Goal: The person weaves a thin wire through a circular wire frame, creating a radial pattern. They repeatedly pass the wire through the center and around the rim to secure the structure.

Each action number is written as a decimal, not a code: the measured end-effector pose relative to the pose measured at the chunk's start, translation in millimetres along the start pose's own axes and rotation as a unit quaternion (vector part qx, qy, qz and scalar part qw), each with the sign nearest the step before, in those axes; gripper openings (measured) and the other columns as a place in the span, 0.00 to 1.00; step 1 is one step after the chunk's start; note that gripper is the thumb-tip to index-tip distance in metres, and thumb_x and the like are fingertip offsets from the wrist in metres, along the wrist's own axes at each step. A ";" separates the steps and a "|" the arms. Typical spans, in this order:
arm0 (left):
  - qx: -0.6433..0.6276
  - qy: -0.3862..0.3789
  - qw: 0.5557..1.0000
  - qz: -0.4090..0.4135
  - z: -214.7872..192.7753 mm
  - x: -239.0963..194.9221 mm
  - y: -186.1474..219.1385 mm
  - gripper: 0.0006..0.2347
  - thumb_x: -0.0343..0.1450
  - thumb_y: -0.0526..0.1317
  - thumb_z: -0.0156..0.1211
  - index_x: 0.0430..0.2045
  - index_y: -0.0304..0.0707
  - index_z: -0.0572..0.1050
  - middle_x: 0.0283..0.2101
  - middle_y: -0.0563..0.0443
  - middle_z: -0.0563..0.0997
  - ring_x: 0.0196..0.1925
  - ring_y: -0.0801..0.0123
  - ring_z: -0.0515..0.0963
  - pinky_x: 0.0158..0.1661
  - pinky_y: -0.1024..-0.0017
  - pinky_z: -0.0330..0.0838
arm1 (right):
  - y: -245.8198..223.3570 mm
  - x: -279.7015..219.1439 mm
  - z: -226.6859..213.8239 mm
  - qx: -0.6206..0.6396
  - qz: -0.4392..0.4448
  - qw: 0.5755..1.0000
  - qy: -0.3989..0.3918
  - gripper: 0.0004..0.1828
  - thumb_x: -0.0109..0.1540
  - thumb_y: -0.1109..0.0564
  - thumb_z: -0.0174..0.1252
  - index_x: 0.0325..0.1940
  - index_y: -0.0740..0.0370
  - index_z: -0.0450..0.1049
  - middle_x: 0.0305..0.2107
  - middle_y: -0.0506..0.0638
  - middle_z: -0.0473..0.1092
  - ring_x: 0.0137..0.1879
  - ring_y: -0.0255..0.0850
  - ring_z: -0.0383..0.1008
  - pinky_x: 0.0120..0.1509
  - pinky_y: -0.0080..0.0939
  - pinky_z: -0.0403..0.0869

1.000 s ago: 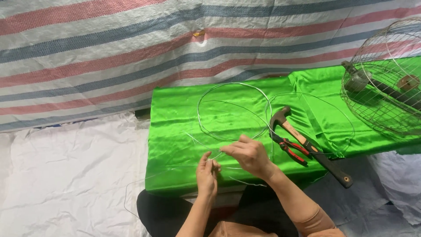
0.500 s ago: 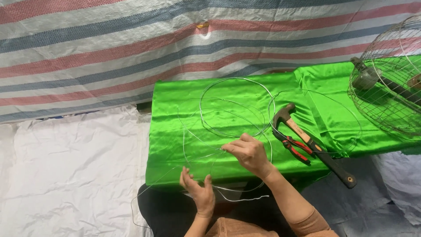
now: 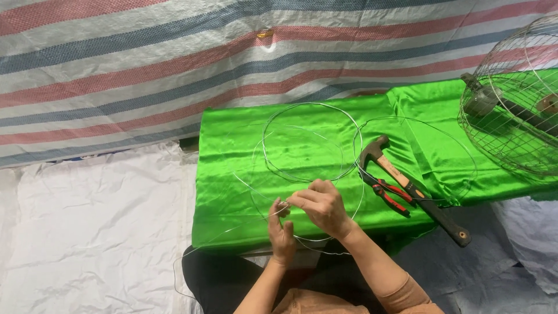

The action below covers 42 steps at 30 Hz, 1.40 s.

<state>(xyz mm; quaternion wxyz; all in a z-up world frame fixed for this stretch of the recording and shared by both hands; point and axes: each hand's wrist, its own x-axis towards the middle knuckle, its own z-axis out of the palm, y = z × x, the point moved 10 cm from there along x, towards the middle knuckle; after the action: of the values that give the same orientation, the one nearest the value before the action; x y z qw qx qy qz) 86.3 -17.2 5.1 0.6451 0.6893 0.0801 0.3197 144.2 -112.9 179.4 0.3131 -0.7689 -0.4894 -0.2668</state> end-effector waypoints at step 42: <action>-0.248 0.098 0.960 -0.086 2.9 60.9 14.6 0.06 0.77 0.33 0.51 0.36 0.32 0.77 0.33 0.44 0.82 0.35 0.66 0.85 0.39 0.70 0.83 | 116.7 -127.4 109.1 0.606 0.499 0.606 0.130 0.18 0.70 0.49 0.52 0.43 0.68 0.76 0.31 0.67 0.79 0.34 0.53 0.83 0.38 0.48 0.84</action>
<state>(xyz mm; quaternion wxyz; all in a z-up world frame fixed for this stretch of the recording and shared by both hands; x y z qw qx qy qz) 131.1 10.0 39.4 0.8100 0.4635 0.1195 0.3387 214.7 -144.5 -9.8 0.8523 -0.4856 -0.0341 0.1916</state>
